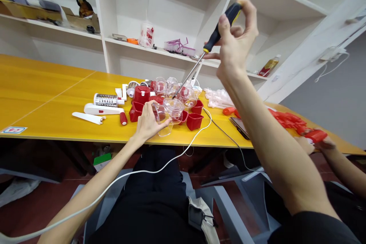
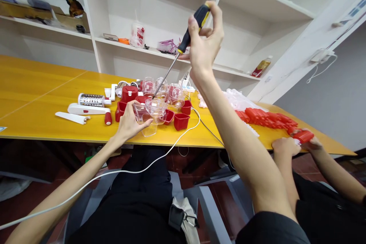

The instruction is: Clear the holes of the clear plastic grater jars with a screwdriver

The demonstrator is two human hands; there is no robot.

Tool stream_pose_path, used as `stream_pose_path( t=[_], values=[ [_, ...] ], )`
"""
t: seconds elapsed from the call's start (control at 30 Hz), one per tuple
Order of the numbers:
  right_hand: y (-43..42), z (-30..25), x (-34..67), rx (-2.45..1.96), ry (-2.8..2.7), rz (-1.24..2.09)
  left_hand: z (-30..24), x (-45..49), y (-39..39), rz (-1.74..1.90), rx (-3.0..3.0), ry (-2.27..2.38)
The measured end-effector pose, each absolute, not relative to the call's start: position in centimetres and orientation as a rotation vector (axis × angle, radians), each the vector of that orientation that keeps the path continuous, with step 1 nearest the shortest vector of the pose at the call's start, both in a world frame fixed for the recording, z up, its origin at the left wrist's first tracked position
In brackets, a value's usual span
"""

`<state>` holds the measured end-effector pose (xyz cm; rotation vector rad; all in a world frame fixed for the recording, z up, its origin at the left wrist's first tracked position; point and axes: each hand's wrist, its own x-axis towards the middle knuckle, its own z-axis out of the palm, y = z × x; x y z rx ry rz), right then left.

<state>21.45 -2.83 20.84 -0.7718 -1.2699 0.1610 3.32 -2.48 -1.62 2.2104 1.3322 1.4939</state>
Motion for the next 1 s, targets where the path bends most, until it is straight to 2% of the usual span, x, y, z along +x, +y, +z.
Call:
stream_pose_path(
  t=[0.17, 0.53, 1.0],
  values=[
    [-4.1, 22.0, 21.4, -0.796, -1.336, 0.107, -1.7, 3.4, -2.5, 1.513, 2.198, 1.354],
    [-3.7, 19.2, 21.3, -0.819, -1.302, 0.198, -1.2, 2.7, -2.3, 1.421, 2.155, 1.252],
    [-6.7, 18.6, 19.4, -0.584, -1.55, 0.174, -1.9, 2.4, -1.8, 1.528, 2.215, 1.173]
  ],
)
